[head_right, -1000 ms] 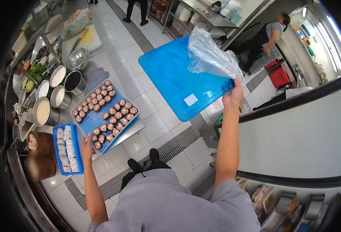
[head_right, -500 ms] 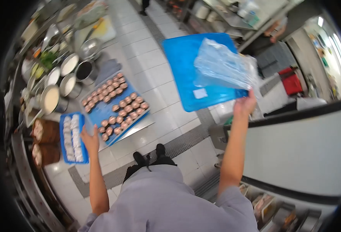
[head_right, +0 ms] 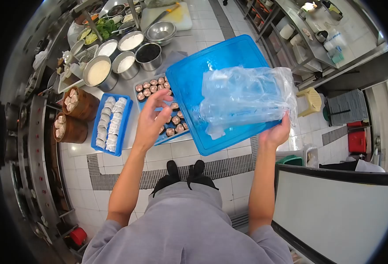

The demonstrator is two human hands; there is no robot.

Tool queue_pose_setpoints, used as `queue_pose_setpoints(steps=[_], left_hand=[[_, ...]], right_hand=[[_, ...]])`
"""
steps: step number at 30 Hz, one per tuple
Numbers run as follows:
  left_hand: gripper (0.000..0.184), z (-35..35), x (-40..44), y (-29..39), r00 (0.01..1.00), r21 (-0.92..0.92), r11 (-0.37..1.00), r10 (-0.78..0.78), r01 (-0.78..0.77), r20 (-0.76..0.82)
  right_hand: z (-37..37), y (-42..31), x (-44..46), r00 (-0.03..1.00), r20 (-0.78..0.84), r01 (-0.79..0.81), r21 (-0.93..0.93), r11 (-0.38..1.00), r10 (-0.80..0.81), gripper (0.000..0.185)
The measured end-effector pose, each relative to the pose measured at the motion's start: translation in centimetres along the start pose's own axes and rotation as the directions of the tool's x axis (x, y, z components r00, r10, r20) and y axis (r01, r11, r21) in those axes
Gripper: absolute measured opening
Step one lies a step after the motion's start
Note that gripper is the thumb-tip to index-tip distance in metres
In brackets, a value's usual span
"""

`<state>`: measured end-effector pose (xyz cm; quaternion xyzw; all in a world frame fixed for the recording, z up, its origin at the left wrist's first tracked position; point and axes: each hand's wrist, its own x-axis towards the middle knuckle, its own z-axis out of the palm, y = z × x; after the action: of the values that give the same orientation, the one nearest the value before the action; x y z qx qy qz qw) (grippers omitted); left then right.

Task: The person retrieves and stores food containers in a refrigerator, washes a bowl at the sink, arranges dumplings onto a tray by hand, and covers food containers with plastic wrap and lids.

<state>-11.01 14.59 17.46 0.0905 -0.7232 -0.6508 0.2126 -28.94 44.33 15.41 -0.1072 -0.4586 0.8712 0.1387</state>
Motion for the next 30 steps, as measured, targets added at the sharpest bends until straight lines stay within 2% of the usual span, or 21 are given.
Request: queue_pose_setpoints(steps=[1, 3, 5, 7, 8, 10, 11, 12, 13, 15, 16, 18, 20, 21, 24, 28, 30], left_hand=[[0.05, 0.6, 0.1, 0.3, 1.0, 0.005, 1.0, 0.003, -0.003, -0.008], [0.057, 1.8, 0.5, 0.8, 0.989, -0.021, 0.991, -0.132, 0.133, 0.06], [0.06, 5.7, -0.2, 1.4, 0.998, 0.214, 0.975, -0.062, 0.059, 0.009], [0.059, 8.8, 0.2, 1.3, 0.989, 0.298, 0.948, 0.078, -0.112, 0.125], [0.054, 10.5, 0.1, 0.6, 0.986, 0.333, 0.939, 0.037, -0.09, 0.162], [0.049, 12.8, -0.3, -0.2, 0.982, 0.37, 0.927, -0.008, -0.064, 0.19], [0.045, 13.5, -0.5, -0.4, 0.976, 0.159, 0.986, -0.083, 0.052, 0.201], [0.041, 13.9, -0.6, -0.4, 0.961, -0.057, 0.984, -0.152, 0.169, 0.229], [0.041, 14.2, -0.8, -0.6, 0.96, -0.053, 0.984, -0.156, 0.172, 0.232], [0.032, 14.7, -1.1, -0.7, 0.937, -0.304, 0.908, -0.201, 0.287, 0.286], [0.032, 15.1, -1.2, -0.9, 0.935, -0.304, 0.908, -0.201, 0.29, 0.292], [0.024, 15.8, -1.7, -1.8, 0.911, -0.437, 0.825, -0.206, 0.358, 0.357], [0.021, 16.3, -2.6, -2.7, 0.893, -0.432, 0.81, -0.232, 0.397, 0.385], [0.018, 16.5, -3.1, -3.1, 0.875, -0.426, 0.794, -0.257, 0.434, 0.411], [0.017, 18.1, -4.2, -3.7, 0.862, -0.438, 0.78, -0.243, 0.447, 0.445], [0.018, 19.5, -4.8, -3.0, 0.827, -0.368, 0.807, -0.244, 0.463, 0.506], [0.023, 19.8, -4.7, -3.0, 0.873, -0.409, 0.819, -0.209, 0.402, 0.44]], right_hand=[[0.3, 0.2, -0.1, 0.999, 0.045, 0.01, -0.018, 1.0, -0.01, 0.038], [0.2, -0.2, -0.2, 0.995, 0.096, 0.036, -0.059, 0.998, -0.03, 0.039], [-0.7, -1.2, -0.4, 0.989, 0.145, 0.054, -0.107, 0.993, -0.038, 0.04], [-2.1, -2.7, -0.1, 0.985, 0.172, 0.024, -0.133, 0.991, -0.001, 0.04], [-2.8, -3.4, -0.1, 0.984, 0.18, 0.018, -0.134, 0.991, 0.006, 0.04], [-4.3, -4.7, -0.1, 0.997, 0.068, 0.043, -0.165, 0.985, -0.032, 0.042], [-5.2, -5.0, -0.2, 0.997, 0.069, 0.037, -0.165, 0.986, -0.026, 0.042], [-6.1, -5.4, -0.2, 0.998, 0.052, 0.042, -0.173, 0.984, -0.034, 0.042], [-7.1, -5.8, -0.2, 0.999, 0.031, 0.049, -0.181, 0.982, -0.044, 0.043], [-9.4, -5.6, -0.1, 0.998, -0.017, 0.06, -0.205, 0.977, -0.065, 0.043], [-10.4, -5.4, -0.2, 0.995, -0.045, 0.072, -0.22, 0.973, -0.084, 0.041], [-12.5, -5.2, -0.5, 0.992, -0.078, 0.082, -0.241, 0.967, -0.104, 0.039], [-14.1, -5.0, -0.8, 0.962, -0.212, 0.067, -0.433, 0.899, -0.174, 0.04], [-14.8, -5.2, -0.9, 0.962, -0.214, 0.063, -0.435, 0.898, -0.171, 0.04], [-15.8, -6.0, -0.7, 0.928, -0.35, 0.006, -0.331, 0.944, -0.129, 0.043], [-18.7, -7.5, 0.7, 0.936, -0.331, 0.024, -0.278, 0.96, -0.119, 0.043], [-20.1, -8.8, 1.5, 0.981, -0.141, 0.08, -0.329, 0.941, -0.133, 0.041]])
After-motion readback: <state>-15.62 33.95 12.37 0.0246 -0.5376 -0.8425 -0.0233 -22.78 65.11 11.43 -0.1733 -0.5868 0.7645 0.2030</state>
